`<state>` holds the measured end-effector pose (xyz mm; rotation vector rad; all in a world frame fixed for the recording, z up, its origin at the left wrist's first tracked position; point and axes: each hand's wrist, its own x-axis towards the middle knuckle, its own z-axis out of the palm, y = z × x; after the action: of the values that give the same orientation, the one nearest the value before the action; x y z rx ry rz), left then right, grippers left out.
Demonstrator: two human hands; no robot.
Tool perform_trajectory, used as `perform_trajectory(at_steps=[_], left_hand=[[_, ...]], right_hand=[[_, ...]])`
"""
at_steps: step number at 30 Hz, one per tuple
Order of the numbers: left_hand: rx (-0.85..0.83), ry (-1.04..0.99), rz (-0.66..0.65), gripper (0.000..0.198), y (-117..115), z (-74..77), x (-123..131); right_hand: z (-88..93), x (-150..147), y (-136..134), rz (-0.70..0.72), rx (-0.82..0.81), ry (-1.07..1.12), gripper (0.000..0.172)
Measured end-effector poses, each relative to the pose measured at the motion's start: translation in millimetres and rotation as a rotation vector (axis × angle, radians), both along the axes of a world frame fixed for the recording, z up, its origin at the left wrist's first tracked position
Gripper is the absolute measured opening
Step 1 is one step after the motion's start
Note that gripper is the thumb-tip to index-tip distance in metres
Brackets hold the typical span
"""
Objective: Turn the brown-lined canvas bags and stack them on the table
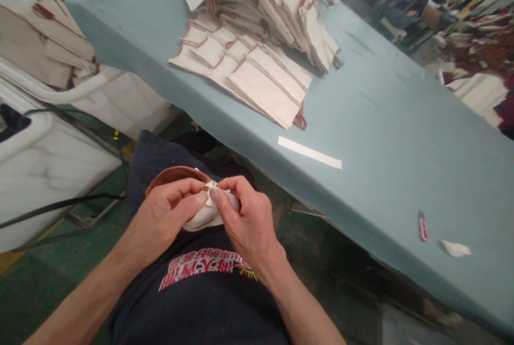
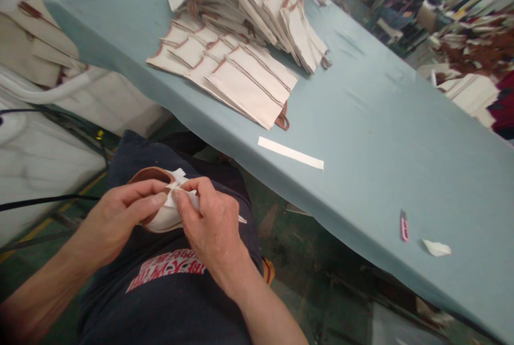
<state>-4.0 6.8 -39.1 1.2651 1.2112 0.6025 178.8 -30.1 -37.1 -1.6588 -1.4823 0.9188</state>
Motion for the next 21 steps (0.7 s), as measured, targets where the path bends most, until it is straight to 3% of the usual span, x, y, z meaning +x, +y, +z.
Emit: perform_trajectory(at_steps=[3,6,17,21], left_hand=[[-0.073,-0.051,0.008,0.034,1,10.1,6],[-0.022,0.010,0.025,0.035,1,16.1,13],[0.142,0.138,0.046,0.025,-1,12.7,19],[0.184,0.141,0.025,0.024,-1,15.1,18]], right_hand=[[-0.4,-1,1,-0.008,0.009,-0.021,0.027],[-2.0,-1,1,-0.017,0.007,-0.043,0.026],[-4.0,-4,0,-0.054,-0.034,-0.039,0.025],[-1.8,2,3,-0.029,-0.133,-0.005,0.029]])
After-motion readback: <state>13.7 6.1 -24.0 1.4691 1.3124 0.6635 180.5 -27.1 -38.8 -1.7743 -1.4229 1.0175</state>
